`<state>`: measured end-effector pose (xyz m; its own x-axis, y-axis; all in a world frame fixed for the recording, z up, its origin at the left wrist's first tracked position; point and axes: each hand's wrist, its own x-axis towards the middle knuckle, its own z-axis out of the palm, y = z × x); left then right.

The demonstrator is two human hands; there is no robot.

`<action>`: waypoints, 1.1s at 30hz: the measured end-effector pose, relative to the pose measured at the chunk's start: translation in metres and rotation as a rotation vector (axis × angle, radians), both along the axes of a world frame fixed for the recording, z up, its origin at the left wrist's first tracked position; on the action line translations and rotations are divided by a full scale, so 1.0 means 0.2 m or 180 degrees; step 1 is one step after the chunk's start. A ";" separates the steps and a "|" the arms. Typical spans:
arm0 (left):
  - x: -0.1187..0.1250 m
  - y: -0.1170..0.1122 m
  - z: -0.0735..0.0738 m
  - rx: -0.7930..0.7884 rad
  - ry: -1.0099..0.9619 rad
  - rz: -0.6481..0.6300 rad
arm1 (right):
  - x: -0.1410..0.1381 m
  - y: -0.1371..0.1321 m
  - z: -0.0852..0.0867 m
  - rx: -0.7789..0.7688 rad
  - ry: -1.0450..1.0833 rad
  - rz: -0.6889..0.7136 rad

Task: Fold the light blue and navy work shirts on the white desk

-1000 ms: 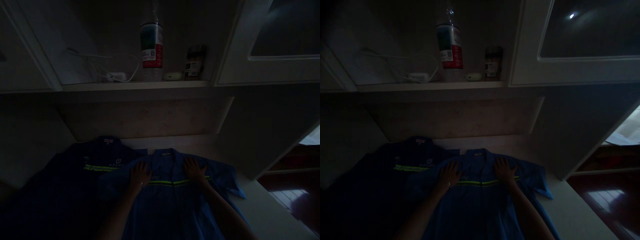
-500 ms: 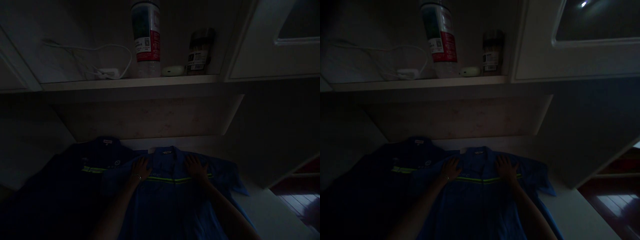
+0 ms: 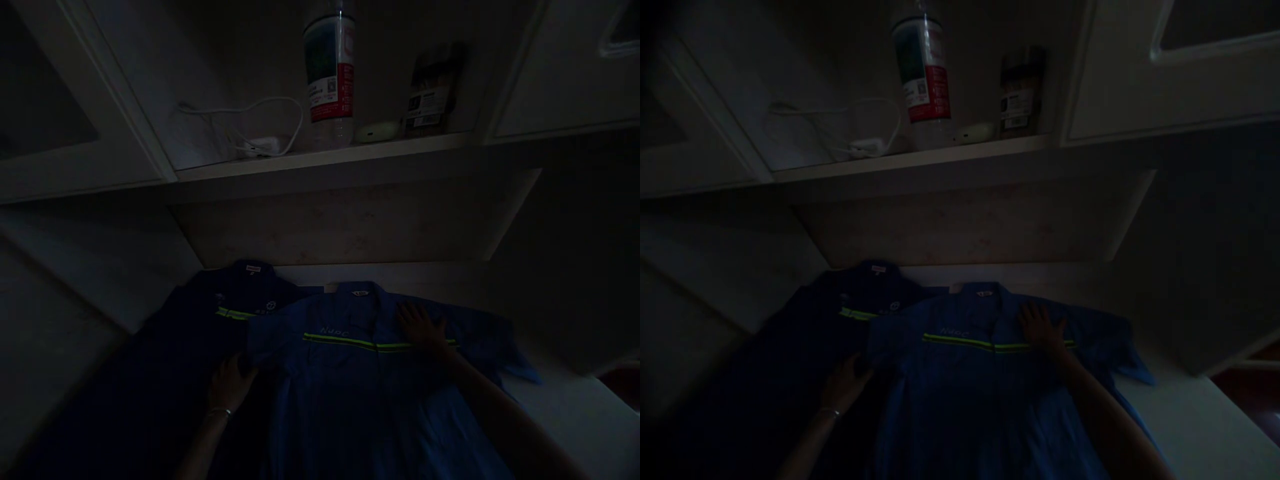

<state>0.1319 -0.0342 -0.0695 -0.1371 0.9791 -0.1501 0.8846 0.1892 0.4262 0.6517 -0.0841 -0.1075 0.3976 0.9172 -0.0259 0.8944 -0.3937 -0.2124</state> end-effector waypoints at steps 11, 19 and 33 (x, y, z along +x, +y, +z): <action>0.17 0.17 0.04 -0.0820 -0.2673 0.0472 | 0.15 -0.75 0.05 0.0998 0.0040 -0.1547; 0.22 0.14 0.13 -0.0876 -0.2942 0.0714 | 0.09 -0.93 0.03 0.0732 0.0258 -0.2254; 0.77 -0.03 0.36 0.0325 -0.1754 -0.1916 | 0.12 -0.90 0.01 0.0850 0.0518 -0.2305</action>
<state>0.2859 -0.0409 0.0033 0.4832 0.8740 0.0513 0.4812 -0.3140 0.8184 0.6754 -0.2649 -0.1050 0.9086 0.4148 0.0495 0.3843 -0.7836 -0.4881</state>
